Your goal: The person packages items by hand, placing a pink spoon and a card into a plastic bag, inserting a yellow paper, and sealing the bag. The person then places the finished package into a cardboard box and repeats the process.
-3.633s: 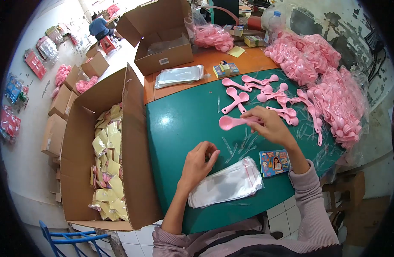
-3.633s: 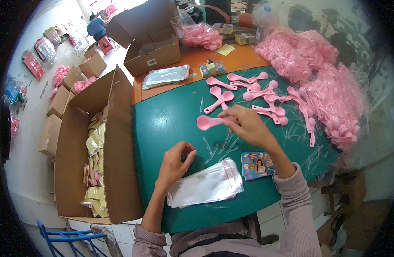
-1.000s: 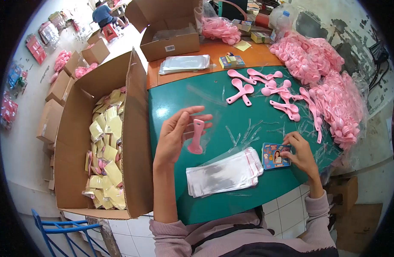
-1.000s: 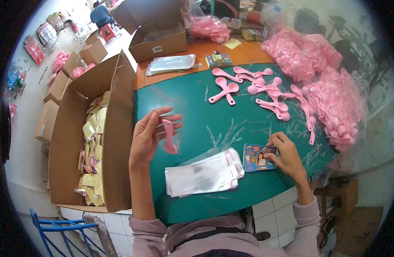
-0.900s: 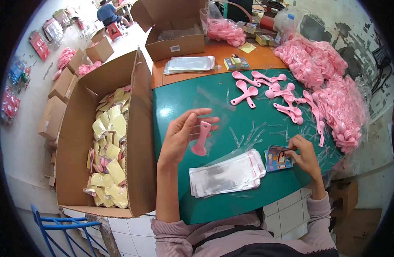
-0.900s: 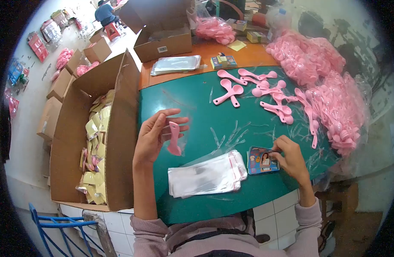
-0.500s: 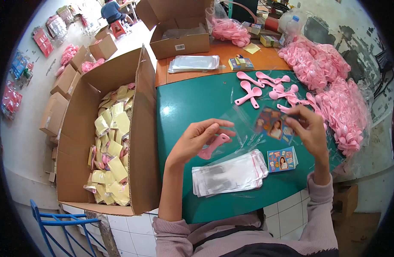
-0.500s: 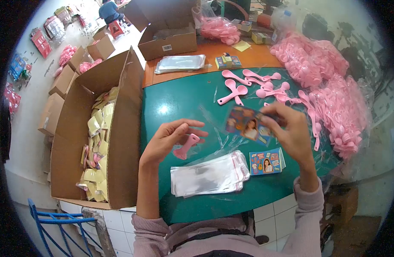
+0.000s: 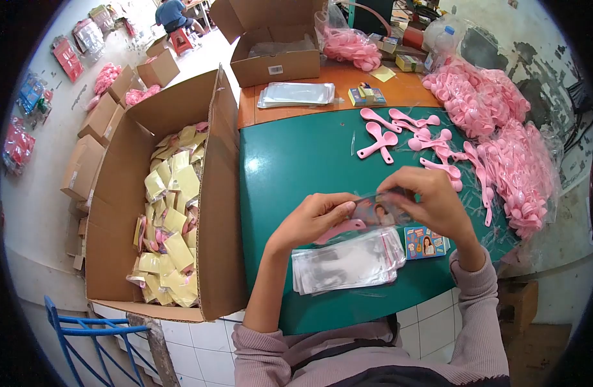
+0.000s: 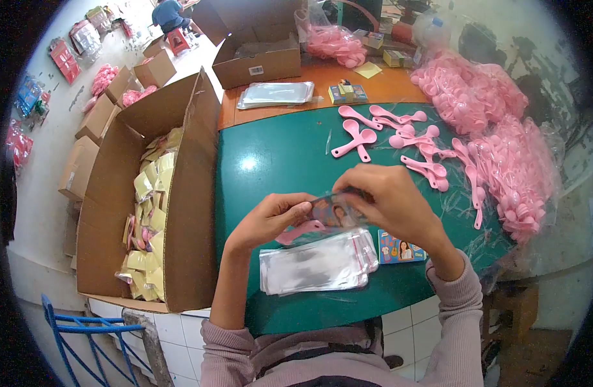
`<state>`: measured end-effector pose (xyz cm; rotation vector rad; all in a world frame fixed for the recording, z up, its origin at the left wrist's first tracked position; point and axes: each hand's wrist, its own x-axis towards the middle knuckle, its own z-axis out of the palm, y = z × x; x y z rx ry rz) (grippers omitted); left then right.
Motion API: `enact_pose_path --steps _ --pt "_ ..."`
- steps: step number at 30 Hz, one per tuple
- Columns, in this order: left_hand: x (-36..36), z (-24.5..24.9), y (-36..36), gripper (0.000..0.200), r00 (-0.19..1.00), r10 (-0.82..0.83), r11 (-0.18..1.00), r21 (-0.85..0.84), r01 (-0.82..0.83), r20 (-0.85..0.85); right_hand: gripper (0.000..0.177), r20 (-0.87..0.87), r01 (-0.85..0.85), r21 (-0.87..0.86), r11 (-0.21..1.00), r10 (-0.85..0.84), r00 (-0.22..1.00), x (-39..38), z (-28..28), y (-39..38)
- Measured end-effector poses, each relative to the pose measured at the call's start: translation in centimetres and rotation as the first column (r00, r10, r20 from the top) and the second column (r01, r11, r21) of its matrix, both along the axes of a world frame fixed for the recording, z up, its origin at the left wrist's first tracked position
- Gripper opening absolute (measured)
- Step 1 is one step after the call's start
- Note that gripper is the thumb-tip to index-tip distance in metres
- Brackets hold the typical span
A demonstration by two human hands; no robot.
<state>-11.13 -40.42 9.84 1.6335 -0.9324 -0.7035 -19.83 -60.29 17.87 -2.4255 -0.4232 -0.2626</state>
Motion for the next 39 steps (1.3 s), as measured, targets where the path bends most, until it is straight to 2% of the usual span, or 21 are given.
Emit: enact_pose_path --steps 2,7,11,12,14,15,17,18,20,21,25,27,29,30,31,32,33,34,35,37,39 --pt "-0.6 0.4 -0.3 0.028 0.998 0.004 0.988 -0.152 -0.013 -0.059 0.017 -0.028 -0.036 0.022 0.999 0.036 0.999 0.0 -0.3 0.1" --pt "-0.6 1.3 -0.1 0.034 1.000 -0.005 0.996 -0.091 0.003 -0.022 0.020 -0.266 -0.033 0.175 0.984 0.080 0.961 0.0 0.6 -0.8" --pt "-1.6 2.0 -0.4 0.045 0.993 0.099 0.995 -0.041 -0.096 0.061 0.020 -0.133 -0.241 0.006 0.970 0.240 0.962 0.6 -2.3 -1.1" --pt "-1.9 2.3 -0.5 0.045 0.993 0.100 0.994 -0.041 -0.097 0.064 0.019 -0.153 -0.189 0.023 0.982 0.190 0.970 0.4 -2.7 -0.5" --pt "-2.3 2.8 -0.5 0.048 0.953 0.216 0.940 0.219 -0.262 0.212 0.016 -0.182 -0.065 0.073 0.995 0.078 0.980 0.6 -2.8 0.3" --pt "-1.9 2.5 -0.2 0.048 0.952 0.219 0.940 0.215 -0.265 0.214 0.016 -0.180 -0.067 0.070 0.995 0.079 0.981 0.9 -2.8 0.1" --pt "-0.8 1.1 1.3 0.049 0.972 0.223 0.957 0.174 -0.232 0.067 0.020 -0.287 0.152 0.133 0.979 -0.109 0.952 1.5 -3.0 -0.6" --pt "-0.6 0.7 2.0 0.049 0.972 0.225 0.957 0.173 -0.233 0.067 0.021 -0.336 0.207 0.283 0.937 -0.105 0.936 1.7 -3.3 -0.8" --pt "-0.4 0.0 3.4 0.052 0.977 0.168 0.981 -0.078 -0.179 -0.129 0.018 -0.332 0.185 0.354 0.917 -0.062 0.941 2.2 -4.4 -0.9" --pt "-0.3 -0.4 3.8 0.052 0.977 0.172 0.980 -0.073 -0.182 -0.129 0.016 -0.326 0.165 0.420 0.892 -0.021 0.945 2.4 -4.7 -0.9" --pt "-0.4 -1.4 4.0 0.054 0.940 0.272 0.948 -0.110 -0.298 -0.205 0.016 -0.504 0.088 0.436 0.896 0.162 0.849 2.5 -4.7 -1.4" --pt "-1.0 -1.4 3.4 0.054 0.919 0.330 0.929 -0.096 -0.356 -0.214 0.019 -0.458 0.223 0.318 0.922 -0.057 0.887 2.4 -5.1 -1.1" --pt "-2.4 -0.9 2.6 0.055 0.741 0.645 0.752 0.015 -0.659 0.185 0.020 -0.368 0.269 0.286 0.920 -0.154 0.917 2.4 -5.2 -0.5" --pt "-3.1 -1.2 2.5 0.055 0.742 0.645 0.753 0.017 -0.658 0.184 0.022 -0.269 0.321 0.259 0.911 -0.251 0.930 2.4 -5.2 -0.2" --pt "-3.9 -1.6 2.7 0.057 0.822 0.557 0.829 0.016 -0.560 -0.118 0.022 -0.271 0.323 0.260 0.910 -0.252 0.929 2.3 -5.2 0.5" --pt "-4.7 -1.9 2.9 0.058 0.815 0.412 0.889 -0.015 -0.457 -0.407 0.024 -0.201 0.263 0.258 0.930 -0.214 0.956 2.0 -5.2 1.4" --pt "-5.2 -2.1 3.0 0.058 0.814 0.414 0.890 -0.007 -0.456 -0.407 0.027 -0.130 0.199 0.250 0.947 -0.171 0.977 1.8 -5.1 2.0" --pt "-5.6 -2.2 3.0 0.059 0.738 0.346 0.892 -0.040 -0.450 -0.579 0.033 -0.231 0.076 0.259 0.963 -0.015 0.973 1.6 -5.0 2.0" --pt "-5.9 -2.3 3.0 0.060 0.633 0.260 0.889 -0.074 -0.451 -0.729 0.033 -0.234 0.075 0.262 0.962 -0.012 0.972 1.5 -5.1 2.1" --pt "-6.1 -2.0 3.7 0.061 0.645 0.264 0.903 -0.052 -0.427 -0.717 0.036 -0.220 -0.145 0.129 0.981 0.171 0.961 1.2 -5.5 2.3" --pt "-6.1 -2.4 4.0 0.059 0.667 0.258 0.927 -0.017 -0.376 -0.699 0.030 -0.290 -0.155 0.134 0.979 0.189 0.938 1.0 -5.8 2.5"
